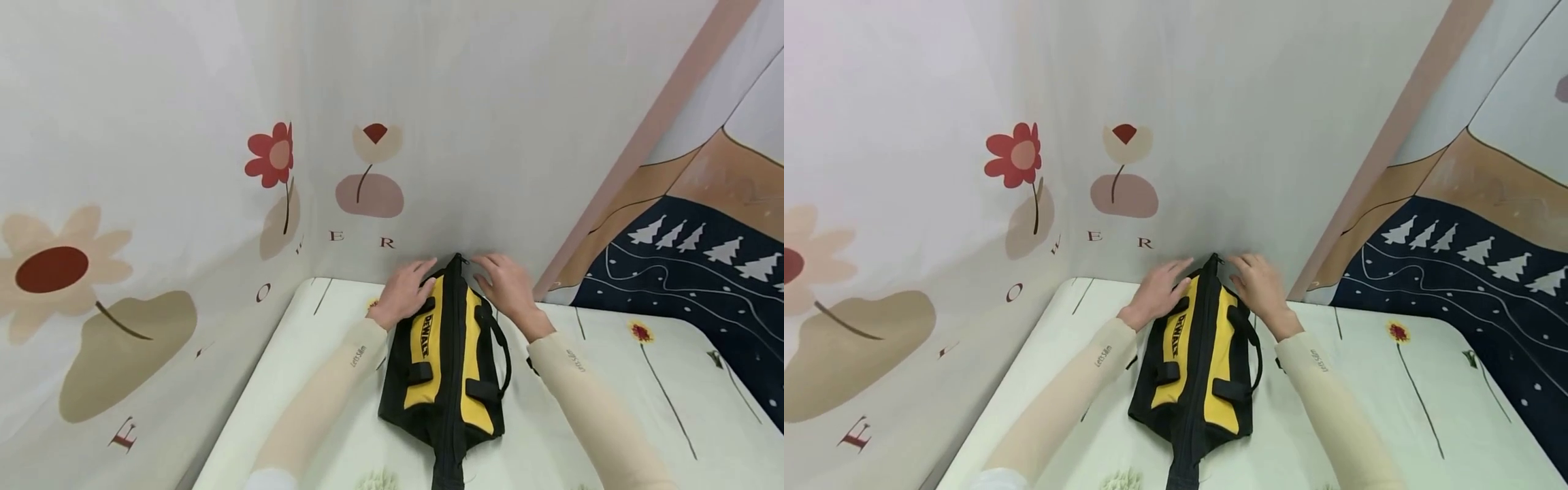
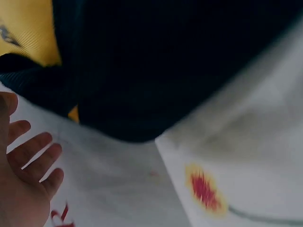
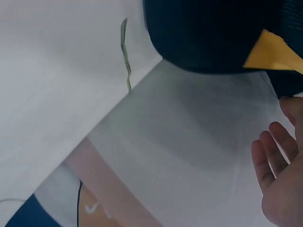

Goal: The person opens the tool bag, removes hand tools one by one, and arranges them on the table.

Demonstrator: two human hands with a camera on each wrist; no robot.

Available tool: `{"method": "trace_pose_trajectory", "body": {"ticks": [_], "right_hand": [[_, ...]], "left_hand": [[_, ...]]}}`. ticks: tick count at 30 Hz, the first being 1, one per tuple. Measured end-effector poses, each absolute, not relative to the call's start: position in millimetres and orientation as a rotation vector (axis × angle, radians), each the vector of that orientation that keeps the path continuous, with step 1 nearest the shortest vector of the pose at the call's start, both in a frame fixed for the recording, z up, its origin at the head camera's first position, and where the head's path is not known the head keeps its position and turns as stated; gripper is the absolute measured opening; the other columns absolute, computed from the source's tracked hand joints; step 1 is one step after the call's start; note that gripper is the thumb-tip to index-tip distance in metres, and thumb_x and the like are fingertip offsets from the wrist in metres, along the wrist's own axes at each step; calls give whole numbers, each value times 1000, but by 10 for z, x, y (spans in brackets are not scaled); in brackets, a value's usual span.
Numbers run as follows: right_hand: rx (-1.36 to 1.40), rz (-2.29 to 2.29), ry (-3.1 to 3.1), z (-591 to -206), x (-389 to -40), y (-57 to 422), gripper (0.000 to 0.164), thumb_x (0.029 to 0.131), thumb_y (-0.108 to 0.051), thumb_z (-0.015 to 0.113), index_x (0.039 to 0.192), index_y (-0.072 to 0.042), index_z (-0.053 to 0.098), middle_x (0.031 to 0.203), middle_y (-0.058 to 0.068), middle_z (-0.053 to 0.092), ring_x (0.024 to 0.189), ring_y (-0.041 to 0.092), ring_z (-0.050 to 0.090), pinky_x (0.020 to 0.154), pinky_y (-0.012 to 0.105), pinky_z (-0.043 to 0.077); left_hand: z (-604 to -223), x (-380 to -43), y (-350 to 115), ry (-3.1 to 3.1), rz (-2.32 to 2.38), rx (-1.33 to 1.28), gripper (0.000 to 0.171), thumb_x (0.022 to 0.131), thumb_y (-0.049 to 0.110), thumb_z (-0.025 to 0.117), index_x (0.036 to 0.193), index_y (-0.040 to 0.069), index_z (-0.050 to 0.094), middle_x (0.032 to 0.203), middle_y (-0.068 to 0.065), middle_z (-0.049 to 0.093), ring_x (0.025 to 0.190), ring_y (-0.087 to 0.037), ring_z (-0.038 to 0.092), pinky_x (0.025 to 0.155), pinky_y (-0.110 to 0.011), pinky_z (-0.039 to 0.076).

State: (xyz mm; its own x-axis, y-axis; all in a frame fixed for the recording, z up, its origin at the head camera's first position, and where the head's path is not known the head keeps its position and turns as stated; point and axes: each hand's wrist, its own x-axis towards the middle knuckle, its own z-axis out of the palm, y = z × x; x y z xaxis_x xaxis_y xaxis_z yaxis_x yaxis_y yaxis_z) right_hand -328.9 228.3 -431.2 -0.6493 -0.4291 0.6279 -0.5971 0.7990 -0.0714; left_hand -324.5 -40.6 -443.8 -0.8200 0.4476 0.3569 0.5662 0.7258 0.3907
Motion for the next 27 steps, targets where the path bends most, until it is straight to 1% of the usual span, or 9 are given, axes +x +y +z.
{"method": "trace_pose_trajectory", "body": {"ticks": [2,5,8,13,18,22,25,27], "right_hand": [[733,377,-2364,-4373,-3318,2229,40,94,-5,88,133,-5,79,124,17,78,108,38,74,81,52,63],[716,426,-2335,-4435,-3356,2176,39,92,-3,89,131,-5,80,120,17,80,102,36,76,76,51,63],[715,461,-2302,-4464,-3408,2147,36,93,-2,88,128,-4,81,117,17,81,98,35,76,74,50,63],[710,465,-2282,-4437,-3488,2093,26,96,-3,85,122,-5,84,110,14,82,92,31,77,69,47,62],[702,477,-2294,-4390,-3479,2039,19,99,-5,83,118,-5,85,107,14,82,88,29,75,70,45,62],[682,562,-2297,-4325,-3471,1994,14,99,-4,83,113,-3,85,106,15,82,88,30,75,70,46,61],[650,685,-2290,-4292,-3462,1962,11,99,-4,83,110,-2,86,104,15,81,88,31,75,70,46,61],[630,767,-2283,-4272,-3458,1942,10,100,-4,82,108,-1,86,103,16,81,88,32,76,71,47,62]], "left_hand": [[-4492,-3244,-342,-2700,-803,-795,50,120,25,49,167,8,50,163,-17,58,148,-36,57,123,-50,44],[-4529,-3238,-261,-2704,-886,-790,47,121,23,47,166,8,52,162,-16,58,147,-34,58,121,-48,46],[-4528,-3255,-199,-2684,-940,-774,45,121,18,47,163,6,55,160,-16,61,144,-33,62,119,-47,49],[-4500,-3315,-135,-2664,-1055,-712,42,120,13,47,159,5,58,156,-16,65,138,-34,66,114,-47,53],[-4514,-3334,-77,-2619,-1140,-648,37,119,8,48,152,4,66,149,-16,69,133,-34,69,110,-47,55],[-4503,-3352,-44,-2582,-1175,-572,33,117,8,52,144,5,72,142,-15,74,128,-32,72,106,-46,58],[-4503,-3359,-25,-2559,-1200,-502,30,116,9,57,138,6,78,136,-13,78,122,-30,75,102,-44,60],[-4501,-3365,-18,-2538,-1201,-465,28,114,8,61,134,6,80,131,-12,80,116,-29,77,97,-42,62]]}}
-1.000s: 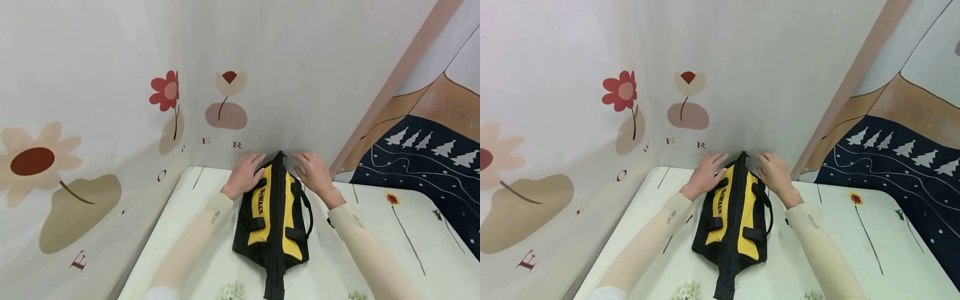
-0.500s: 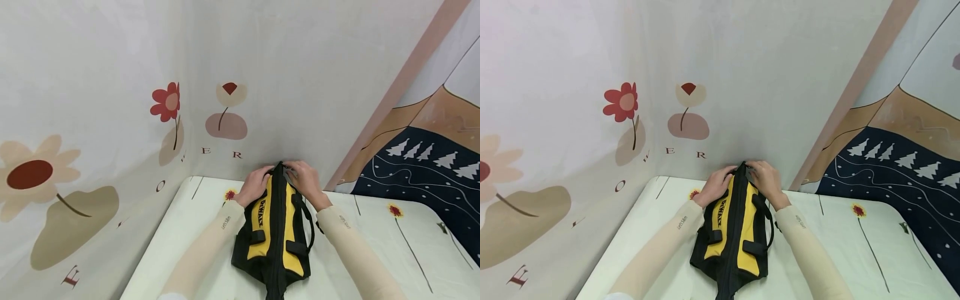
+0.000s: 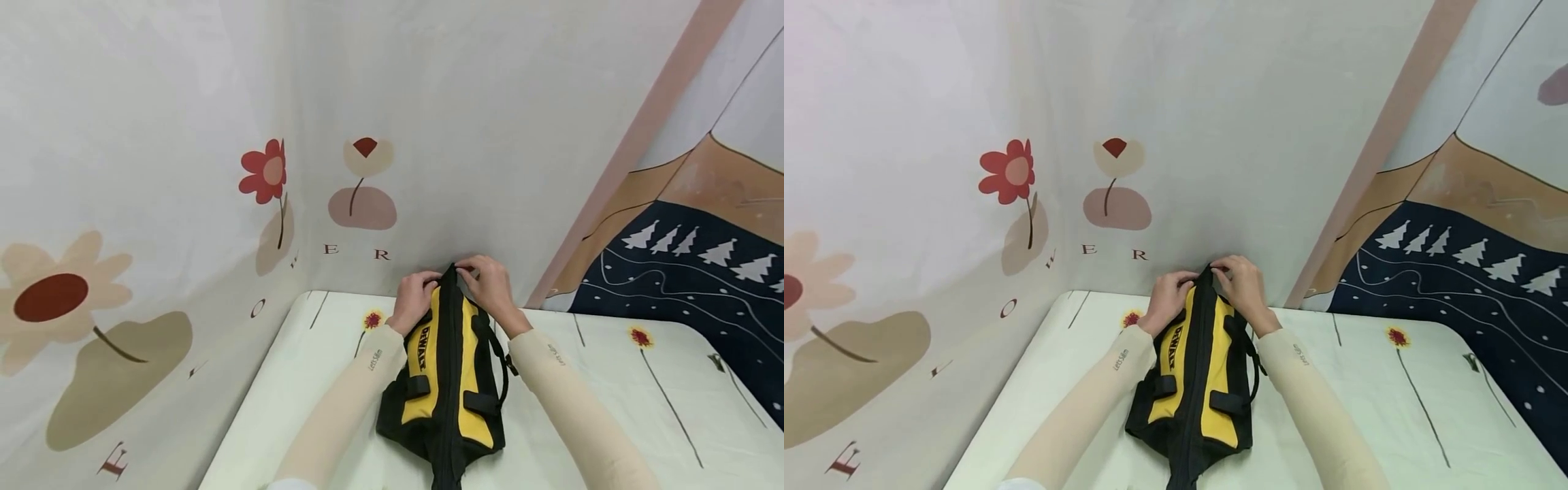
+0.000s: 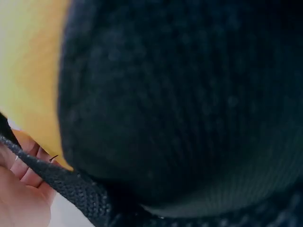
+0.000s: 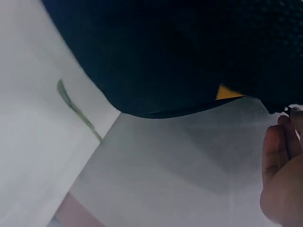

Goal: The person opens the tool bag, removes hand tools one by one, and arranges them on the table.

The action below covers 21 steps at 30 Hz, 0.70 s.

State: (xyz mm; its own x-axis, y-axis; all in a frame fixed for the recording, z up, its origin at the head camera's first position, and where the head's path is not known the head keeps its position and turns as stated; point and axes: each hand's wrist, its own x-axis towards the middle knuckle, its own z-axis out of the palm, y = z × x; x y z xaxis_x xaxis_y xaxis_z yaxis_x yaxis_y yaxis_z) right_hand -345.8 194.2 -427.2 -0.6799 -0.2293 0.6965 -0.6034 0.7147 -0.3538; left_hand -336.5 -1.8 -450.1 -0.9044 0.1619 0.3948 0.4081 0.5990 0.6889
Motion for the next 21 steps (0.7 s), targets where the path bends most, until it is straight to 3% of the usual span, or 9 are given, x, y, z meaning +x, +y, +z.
{"method": "trace_pose_trajectory", "body": {"ticks": [3,8,10,15,18,21], "right_hand": [[599,868,-2287,-4251,-3455,1914,10,101,-5,81,108,0,86,103,17,81,89,33,76,74,49,64],[551,977,-2334,-4214,-3428,1912,10,101,-3,80,108,2,85,103,18,81,93,35,76,79,52,64],[550,1009,-2353,-4192,-3414,1921,10,101,-2,80,108,3,85,104,19,81,95,36,76,80,53,63],[569,1035,-2404,-4135,-3387,1944,11,103,-4,77,109,2,85,106,19,81,97,36,75,83,53,62],[571,1040,-2422,-4119,-3362,1950,11,103,-4,78,109,1,85,107,18,81,97,35,75,83,53,62],[566,1060,-2427,-4115,-3326,1957,11,103,-5,78,109,0,85,106,18,81,97,35,74,84,53,62]], "left_hand": [[-4501,-3368,-18,-2513,-1193,-429,26,112,8,65,131,7,83,126,-12,82,97,-28,79,83,-37,62],[-4492,-3363,-10,-2512,-1205,-418,25,111,7,67,131,8,83,124,-13,82,70,-23,72,65,-26,52],[-4492,-3365,-8,-2515,-1211,-415,25,111,7,68,131,9,83,124,-13,82,70,-24,72,64,-26,51],[-4483,-3388,-23,-2506,-1215,-402,24,110,7,69,128,11,85,122,-12,83,88,-27,79,69,-27,55],[-4483,-3400,-36,-2509,-1219,-409,25,110,8,68,129,12,84,122,-12,83,76,-26,76,65,-26,52],[-4490,-3406,-42,-2514,-1228,-418,26,111,8,68,130,12,84,123,-12,83,55,-20,61,59,-24,44]]}}
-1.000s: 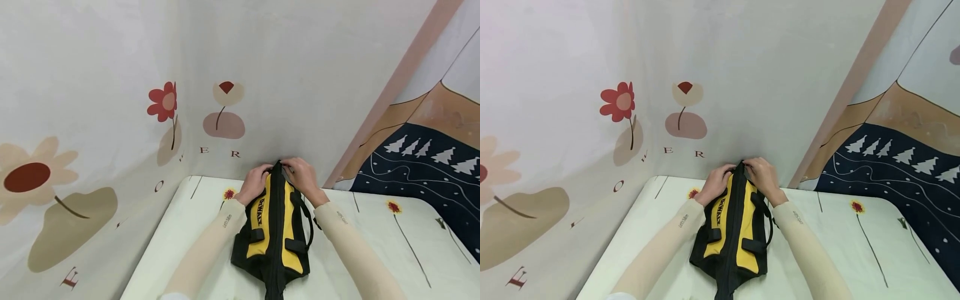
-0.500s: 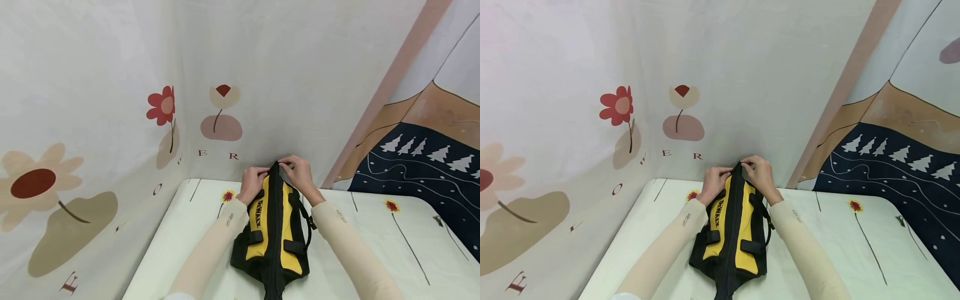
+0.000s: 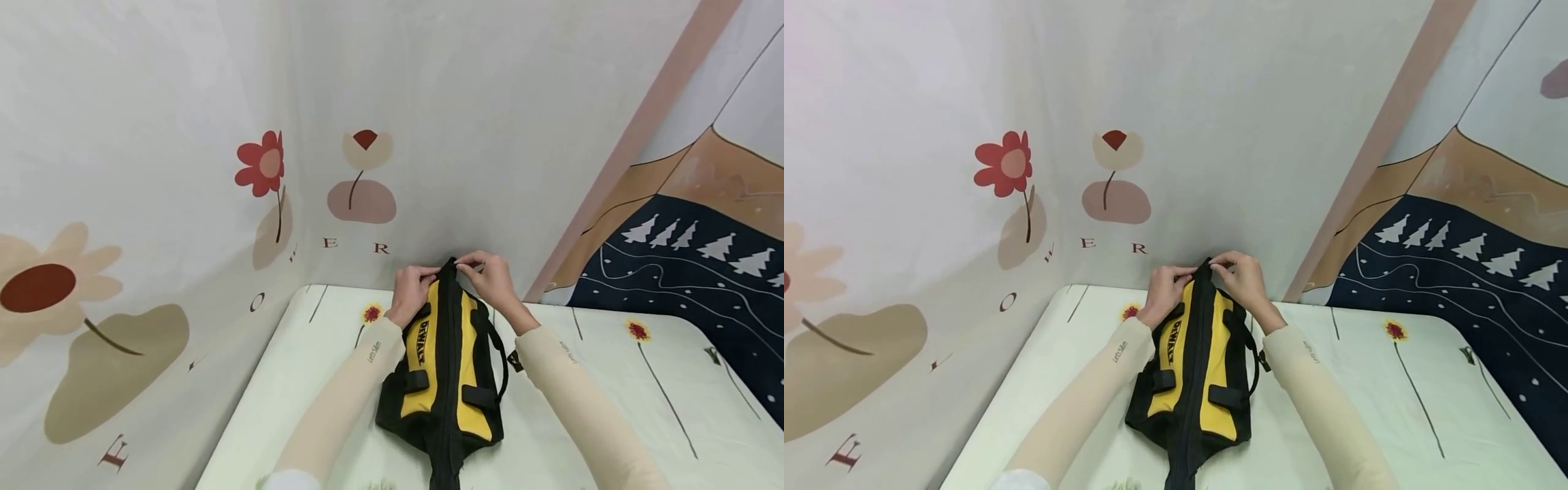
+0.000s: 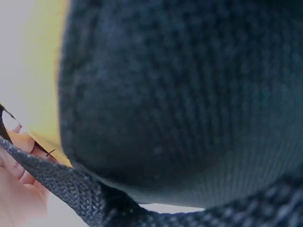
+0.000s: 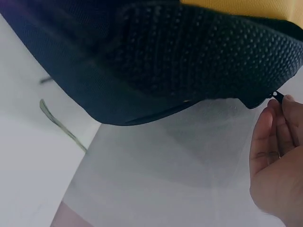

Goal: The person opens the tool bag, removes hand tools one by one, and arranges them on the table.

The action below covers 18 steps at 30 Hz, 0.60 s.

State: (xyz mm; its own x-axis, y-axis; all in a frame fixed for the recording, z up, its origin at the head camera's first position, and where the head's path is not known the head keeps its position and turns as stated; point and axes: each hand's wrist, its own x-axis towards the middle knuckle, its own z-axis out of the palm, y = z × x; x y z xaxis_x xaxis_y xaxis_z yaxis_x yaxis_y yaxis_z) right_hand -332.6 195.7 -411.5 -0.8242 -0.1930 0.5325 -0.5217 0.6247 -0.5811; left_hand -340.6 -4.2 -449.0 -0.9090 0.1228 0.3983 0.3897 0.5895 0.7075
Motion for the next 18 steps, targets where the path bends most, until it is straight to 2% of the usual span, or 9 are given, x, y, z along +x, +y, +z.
{"method": "trace_pose_trajectory", "body": {"ticks": [2,4,8,10,12,14,15,18], "right_hand": [[581,1068,-2424,-4105,-3296,1956,10,103,-4,78,108,0,85,105,17,81,93,34,75,82,51,62],[604,1083,-2427,-4097,-3264,1958,10,103,-4,78,108,-1,86,105,16,81,89,32,75,80,47,62],[672,1131,-2436,-4082,-3176,1961,10,103,-4,78,108,-4,87,105,13,82,85,27,74,77,35,60],[701,1149,-2444,-4075,-3124,1961,10,103,-5,78,108,-5,87,106,12,81,88,26,74,76,30,59],[723,1160,-2447,-4069,-3071,1961,10,103,-5,79,108,-6,87,107,11,81,89,25,73,75,28,58],[749,1160,-2451,-4075,-3022,1971,11,103,-5,78,109,-6,87,108,11,81,90,26,73,74,26,58],[761,1152,-2454,-4079,-2997,1978,11,103,-6,78,109,-6,87,108,11,81,90,26,73,74,26,58],[800,1148,-2460,-4096,-2911,2010,12,103,-5,78,110,-6,87,108,10,81,91,26,73,75,26,58]], "left_hand": [[-4488,-3399,-47,-2509,-1244,-414,26,111,8,67,131,11,83,123,-13,83,50,-14,54,56,-22,41],[-4488,-3391,-49,-2497,-1256,-402,25,111,8,68,130,11,84,122,-13,83,52,-9,53,57,-19,41],[-4508,-3404,-62,-2462,-1282,-389,24,109,6,70,128,9,85,121,-14,83,67,-16,70,63,-23,50],[-4536,-3420,-82,-2451,-1284,-392,24,108,5,71,127,10,85,121,-13,83,74,-20,74,67,-29,55],[-4745,-3608,-117,-2408,-1303,-418,23,109,11,72,127,15,86,121,-8,84,77,-18,75,67,-28,55],[-4878,-3731,-139,-2395,-1327,-430,23,110,15,72,127,19,87,121,-5,84,73,-15,72,66,-28,53],[-4869,-3722,-142,-2399,-1340,-430,24,110,15,71,128,19,86,122,-5,84,69,-18,70,64,-30,53],[-4721,-3596,-127,-2417,-1385,-408,25,111,11,69,129,16,85,123,-8,83,59,-11,61,60,-26,49]]}}
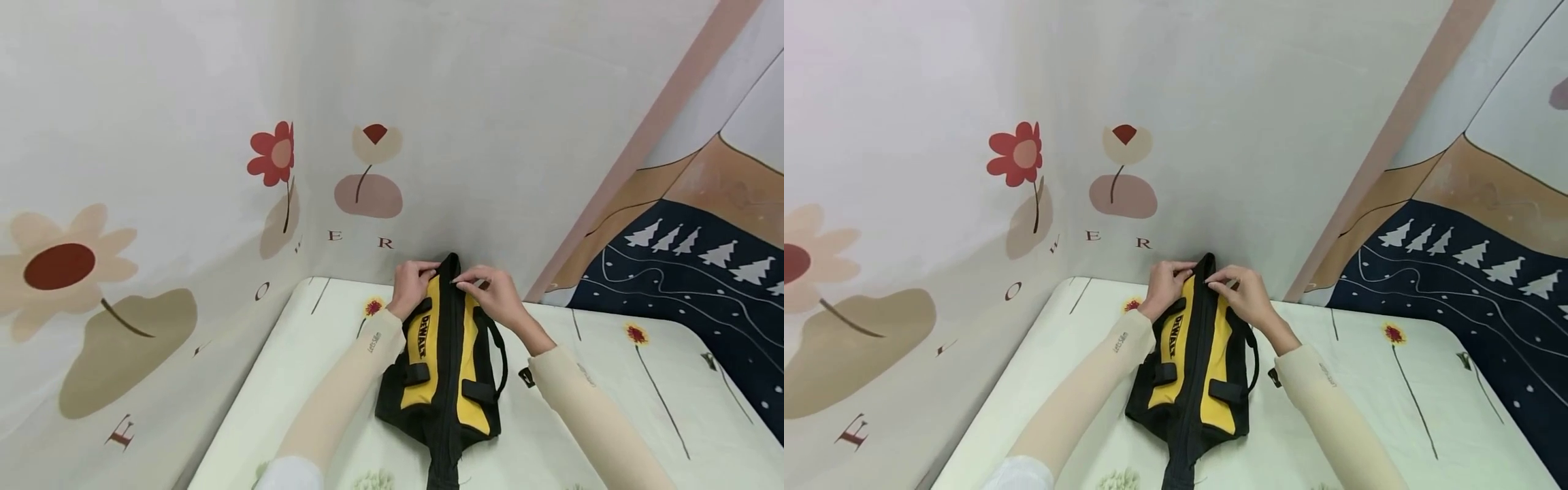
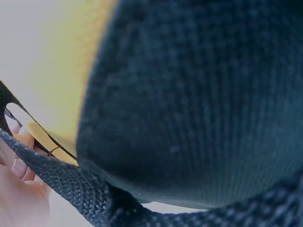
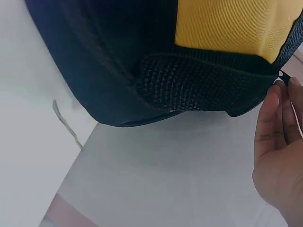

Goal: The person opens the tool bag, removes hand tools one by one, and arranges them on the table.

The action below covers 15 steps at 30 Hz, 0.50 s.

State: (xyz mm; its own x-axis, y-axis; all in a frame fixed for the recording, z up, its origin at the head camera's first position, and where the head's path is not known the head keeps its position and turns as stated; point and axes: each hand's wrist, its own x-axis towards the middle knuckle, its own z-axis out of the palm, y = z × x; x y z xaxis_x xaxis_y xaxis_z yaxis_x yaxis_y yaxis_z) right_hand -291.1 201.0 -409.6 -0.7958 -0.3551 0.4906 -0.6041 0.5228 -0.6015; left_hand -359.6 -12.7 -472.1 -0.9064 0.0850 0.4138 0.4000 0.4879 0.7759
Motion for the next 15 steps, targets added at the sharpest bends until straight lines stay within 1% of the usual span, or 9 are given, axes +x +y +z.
{"method": "trace_pose_trajectory", "body": {"ticks": [2,4,5,7,11,12,15], "right_hand": [[823,1146,-2452,-4112,-2853,2032,12,103,-5,78,110,-7,88,109,10,81,90,24,73,74,26,59],[845,1143,-2436,-4139,-2783,2040,13,102,-3,79,110,-7,88,108,10,81,89,22,73,73,26,59],[858,1140,-2427,-4155,-2745,2042,13,101,-3,79,110,-7,88,108,9,82,88,21,73,72,26,59],[874,1144,-2415,-4184,-2667,2035,13,101,-2,80,109,-7,88,107,9,81,84,18,70,71,26,58],[894,1158,-2390,-4220,-2550,2025,15,100,0,80,109,-8,88,106,7,81,77,16,64,68,27,54],[894,1161,-2382,-4221,-2530,2024,15,99,1,80,109,-8,88,106,6,80,76,15,62,67,27,53],[893,1158,-2355,-4209,-2488,2022,17,98,3,80,108,-9,87,104,5,80,74,12,61,65,26,52]], "left_hand": [[-4509,-3424,-117,-2449,-1402,-400,27,110,5,67,130,11,84,124,-12,83,55,-13,58,59,-28,49],[-4506,-3398,-121,-2440,-1392,-415,26,110,4,67,129,10,85,123,-12,83,56,-7,56,58,-26,47],[-4622,-3495,-133,-2418,-1384,-439,25,111,8,67,128,12,85,121,-10,83,55,-6,54,57,-25,45],[-4652,-3498,-156,-2422,-1382,-447,25,111,9,68,127,13,86,121,-9,84,62,-10,61,60,-28,49],[-4658,-3486,-172,-2423,-1367,-445,24,111,10,68,127,13,86,122,-9,83,70,-14,68,63,-28,50],[-4546,-3390,-167,-2442,-1371,-428,25,110,6,68,127,11,86,123,-11,83,74,-17,71,65,-29,52],[-4502,-3409,-159,-2443,-1365,-431,25,111,8,67,128,10,85,123,-11,83,73,-19,71,63,-29,50]]}}
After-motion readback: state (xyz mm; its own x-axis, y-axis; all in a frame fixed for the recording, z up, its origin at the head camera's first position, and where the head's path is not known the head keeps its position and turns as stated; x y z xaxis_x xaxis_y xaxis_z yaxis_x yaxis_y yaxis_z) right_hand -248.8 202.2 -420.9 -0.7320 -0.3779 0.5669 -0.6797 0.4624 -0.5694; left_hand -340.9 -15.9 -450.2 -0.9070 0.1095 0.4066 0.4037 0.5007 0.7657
